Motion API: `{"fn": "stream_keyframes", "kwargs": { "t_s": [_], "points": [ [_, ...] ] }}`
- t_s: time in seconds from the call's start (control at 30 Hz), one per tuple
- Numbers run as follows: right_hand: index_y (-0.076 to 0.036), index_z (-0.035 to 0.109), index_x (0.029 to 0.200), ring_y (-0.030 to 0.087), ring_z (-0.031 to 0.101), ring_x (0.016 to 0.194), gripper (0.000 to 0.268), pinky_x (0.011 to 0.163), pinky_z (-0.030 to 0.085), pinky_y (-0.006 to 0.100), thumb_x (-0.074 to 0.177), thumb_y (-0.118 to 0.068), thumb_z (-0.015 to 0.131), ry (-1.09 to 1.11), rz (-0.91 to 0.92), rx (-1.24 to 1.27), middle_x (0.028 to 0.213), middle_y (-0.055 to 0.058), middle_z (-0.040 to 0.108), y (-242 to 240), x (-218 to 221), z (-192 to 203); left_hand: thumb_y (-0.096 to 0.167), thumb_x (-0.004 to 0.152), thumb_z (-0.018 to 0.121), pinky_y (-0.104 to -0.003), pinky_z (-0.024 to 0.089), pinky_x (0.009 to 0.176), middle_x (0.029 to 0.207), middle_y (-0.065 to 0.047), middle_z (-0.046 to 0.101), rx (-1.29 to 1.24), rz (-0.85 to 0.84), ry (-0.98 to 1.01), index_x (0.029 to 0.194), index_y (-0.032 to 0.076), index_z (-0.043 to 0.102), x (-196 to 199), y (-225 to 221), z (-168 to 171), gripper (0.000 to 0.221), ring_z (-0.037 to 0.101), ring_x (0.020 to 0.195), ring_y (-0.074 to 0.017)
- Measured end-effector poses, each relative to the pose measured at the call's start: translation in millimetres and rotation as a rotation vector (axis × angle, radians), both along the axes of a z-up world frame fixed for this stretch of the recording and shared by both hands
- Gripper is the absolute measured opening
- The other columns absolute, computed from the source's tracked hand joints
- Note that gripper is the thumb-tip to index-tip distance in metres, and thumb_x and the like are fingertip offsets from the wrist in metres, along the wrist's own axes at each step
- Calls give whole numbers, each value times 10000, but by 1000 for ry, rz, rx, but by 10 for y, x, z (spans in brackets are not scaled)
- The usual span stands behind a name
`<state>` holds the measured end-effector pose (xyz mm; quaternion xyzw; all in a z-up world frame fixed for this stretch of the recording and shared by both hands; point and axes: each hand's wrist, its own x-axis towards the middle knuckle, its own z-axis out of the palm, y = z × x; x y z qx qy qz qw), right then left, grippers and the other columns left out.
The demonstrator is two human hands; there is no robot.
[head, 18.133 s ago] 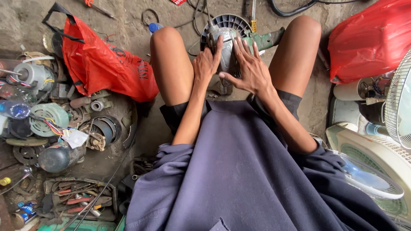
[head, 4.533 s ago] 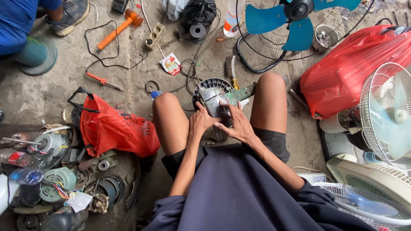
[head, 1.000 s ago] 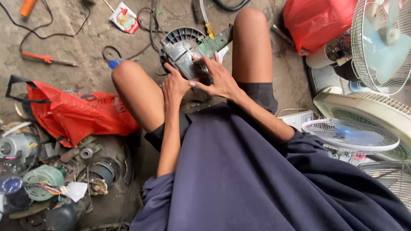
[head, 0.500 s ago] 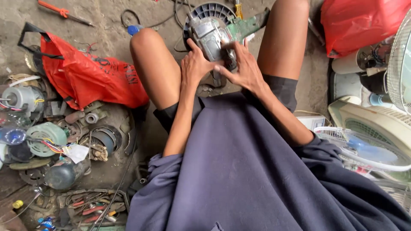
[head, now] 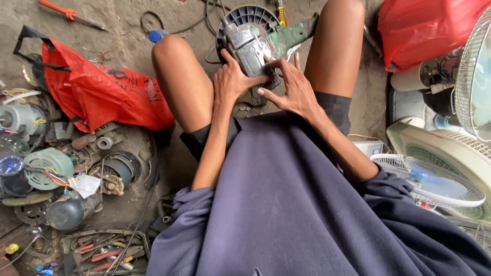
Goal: Inspecting and disassembling an electric motor on a workshop floor
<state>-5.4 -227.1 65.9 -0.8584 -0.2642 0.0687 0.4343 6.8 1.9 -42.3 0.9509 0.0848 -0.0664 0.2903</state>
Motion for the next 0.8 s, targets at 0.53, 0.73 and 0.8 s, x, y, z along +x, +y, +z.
{"fn": "stream_keyframes", "kwargs": {
  "t_s": [0.53,0.73,0.8],
  "points": [
    [-93,552,1562,443,576,1592,766,1382,66,793,1047,-596,816,-43,-23,-15,1698,217,633,70,-24,-236,1000,661,887,-598,615,808,1048,-331,818,-60,-2,91,1519,-140,300,22,23,144,1542,806,938,-513],
    [-76,516,1689,474,442,1692,772,1411,147,720,1091,-373,904,-42,-20,30,1816,251,506,83,-101,-291,1109,656,749,-675,594,1095,1236,-451,786,-159,18,208,1664,-169,241,-108,5,327,1705,778,1238,-625],
    [-96,515,1710,429,422,1716,759,1418,161,685,1101,-350,892,-66,-31,42,1831,204,507,81,-83,-291,1082,661,752,-683,586,1096,1226,-453,786,-130,24,217,1662,-168,233,-98,16,265,1684,774,1235,-631]
  ]
}}
